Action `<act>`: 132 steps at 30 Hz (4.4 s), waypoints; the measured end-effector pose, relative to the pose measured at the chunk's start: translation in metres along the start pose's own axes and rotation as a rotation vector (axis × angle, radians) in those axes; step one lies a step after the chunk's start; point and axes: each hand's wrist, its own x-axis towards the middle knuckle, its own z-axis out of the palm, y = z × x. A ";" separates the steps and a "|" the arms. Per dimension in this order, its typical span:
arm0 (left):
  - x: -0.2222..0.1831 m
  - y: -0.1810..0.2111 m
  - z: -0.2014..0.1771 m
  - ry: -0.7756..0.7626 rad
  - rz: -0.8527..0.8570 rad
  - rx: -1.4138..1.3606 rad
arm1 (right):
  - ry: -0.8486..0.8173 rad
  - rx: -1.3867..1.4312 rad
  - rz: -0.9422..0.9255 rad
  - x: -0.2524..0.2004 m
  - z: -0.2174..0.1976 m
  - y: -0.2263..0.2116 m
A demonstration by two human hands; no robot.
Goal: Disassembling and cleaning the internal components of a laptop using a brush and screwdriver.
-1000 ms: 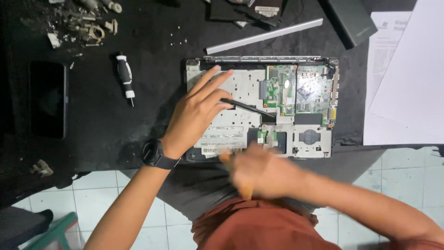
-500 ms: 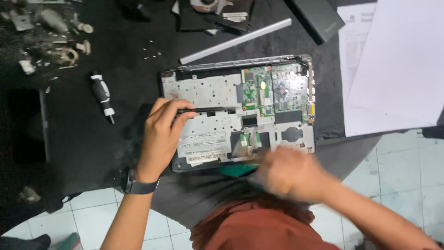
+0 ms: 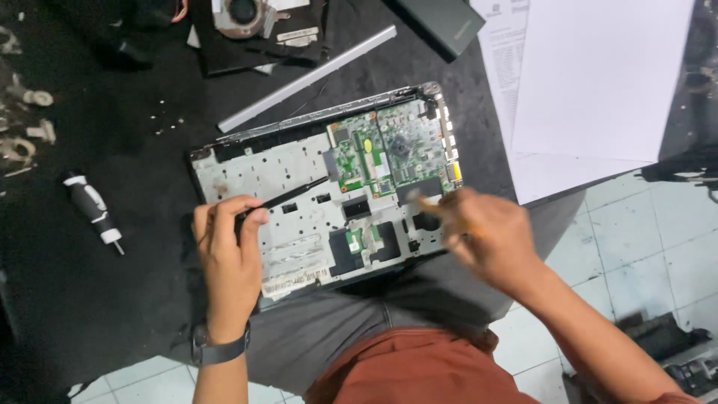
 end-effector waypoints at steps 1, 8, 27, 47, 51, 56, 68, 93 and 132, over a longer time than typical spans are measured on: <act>-0.004 -0.001 -0.001 -0.002 -0.012 0.019 | -0.030 -0.123 0.108 -0.016 0.002 0.018; -0.005 -0.005 0.002 0.015 -0.007 0.022 | -0.251 -0.293 0.019 -0.001 -0.020 -0.061; -0.010 -0.012 0.004 -0.023 0.036 0.073 | 0.039 0.381 0.074 -0.047 -0.042 -0.020; -0.011 -0.012 0.005 0.002 0.053 0.072 | 0.043 0.550 -0.230 0.020 -0.013 -0.033; -0.009 -0.009 0.003 0.012 0.060 0.061 | 0.136 0.107 -0.054 0.068 -0.016 -0.006; -0.005 -0.002 0.005 0.059 -0.041 0.046 | -0.045 0.145 -0.294 0.081 -0.021 -0.030; -0.002 0.011 -0.004 0.044 0.025 0.001 | 0.096 -0.105 -0.329 0.138 -0.027 -0.048; -0.005 -0.002 0.000 0.085 0.071 -0.020 | -0.012 -0.074 -0.495 0.121 -0.005 -0.026; -0.018 0.034 -0.048 0.086 -0.180 0.000 | -0.067 0.148 0.315 0.066 -0.056 -0.002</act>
